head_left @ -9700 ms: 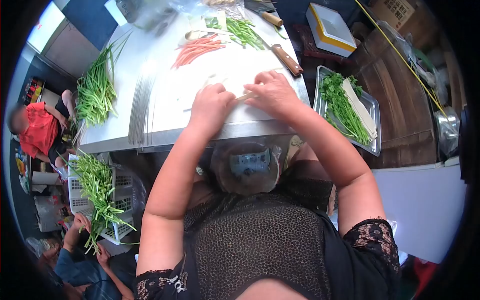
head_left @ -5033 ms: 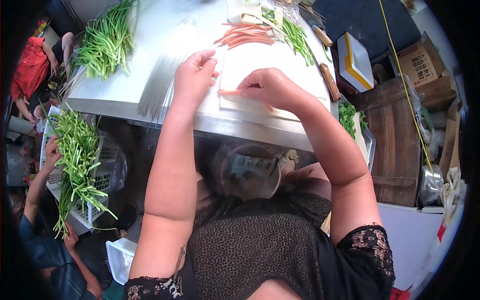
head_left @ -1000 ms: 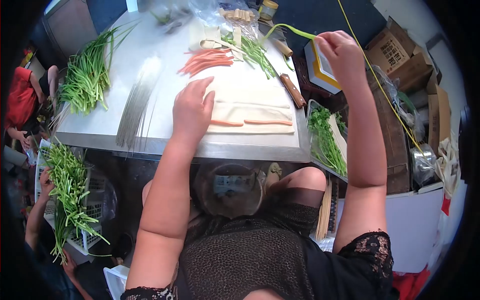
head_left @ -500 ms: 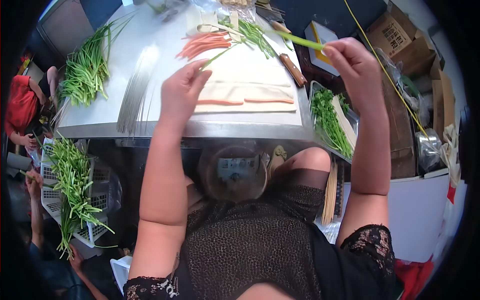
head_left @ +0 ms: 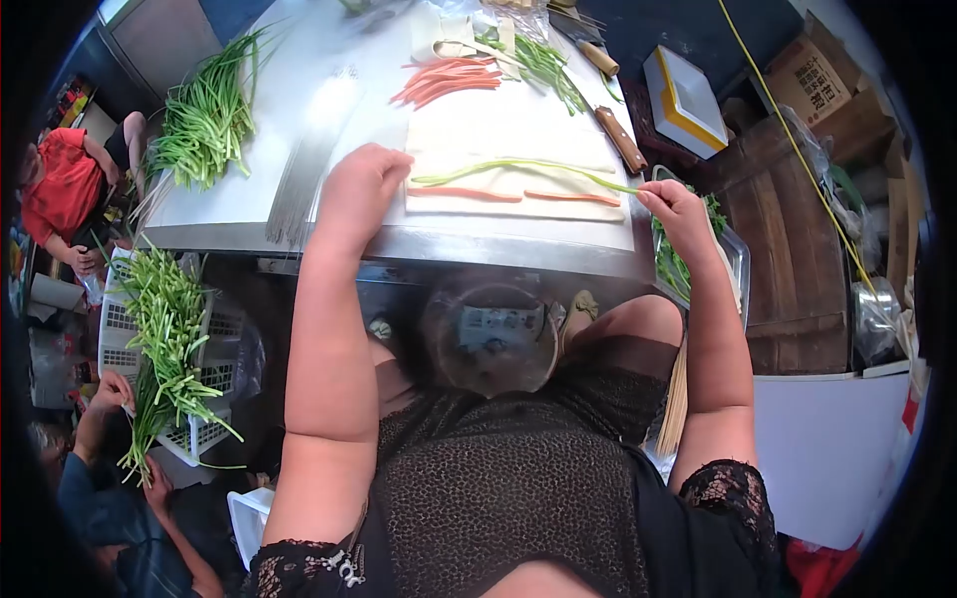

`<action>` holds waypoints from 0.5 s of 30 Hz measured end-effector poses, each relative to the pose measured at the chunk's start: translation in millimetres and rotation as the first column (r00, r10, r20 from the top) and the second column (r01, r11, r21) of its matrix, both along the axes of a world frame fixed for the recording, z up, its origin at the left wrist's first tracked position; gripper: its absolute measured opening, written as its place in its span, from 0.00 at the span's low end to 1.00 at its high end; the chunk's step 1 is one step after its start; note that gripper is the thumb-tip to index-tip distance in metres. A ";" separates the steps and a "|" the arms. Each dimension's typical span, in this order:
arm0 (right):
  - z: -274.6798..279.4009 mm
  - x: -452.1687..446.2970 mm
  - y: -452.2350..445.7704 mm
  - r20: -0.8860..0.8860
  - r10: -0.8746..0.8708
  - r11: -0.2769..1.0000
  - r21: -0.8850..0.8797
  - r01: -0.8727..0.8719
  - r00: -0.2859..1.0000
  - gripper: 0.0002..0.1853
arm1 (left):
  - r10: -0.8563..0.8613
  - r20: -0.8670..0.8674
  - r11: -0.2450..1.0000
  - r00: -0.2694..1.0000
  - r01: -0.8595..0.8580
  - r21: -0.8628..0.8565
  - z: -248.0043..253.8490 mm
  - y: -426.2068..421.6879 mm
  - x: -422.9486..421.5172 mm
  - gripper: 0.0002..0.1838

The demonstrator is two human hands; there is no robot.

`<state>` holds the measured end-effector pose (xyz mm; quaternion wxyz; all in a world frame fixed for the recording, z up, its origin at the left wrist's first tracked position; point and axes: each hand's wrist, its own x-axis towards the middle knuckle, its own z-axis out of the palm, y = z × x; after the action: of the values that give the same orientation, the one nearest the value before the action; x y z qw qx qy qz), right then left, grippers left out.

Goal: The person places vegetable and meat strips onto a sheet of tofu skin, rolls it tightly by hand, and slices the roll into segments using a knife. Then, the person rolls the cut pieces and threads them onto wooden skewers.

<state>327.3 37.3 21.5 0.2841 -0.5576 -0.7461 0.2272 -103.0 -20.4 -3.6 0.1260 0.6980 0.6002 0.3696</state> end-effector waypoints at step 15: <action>-5.0 14.3 -4.3 -0.056 0.050 0.992 -0.113 -0.056 0.997 0.11 | -0.216 -0.413 0.964 0.885 0.261 0.055 -14.9 8.7 113.5 0.25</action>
<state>341.6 33.0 16.5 0.2650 -0.5470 -0.7385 0.2918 10.5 -11.7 -18.5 0.0061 0.8334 0.5017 0.2316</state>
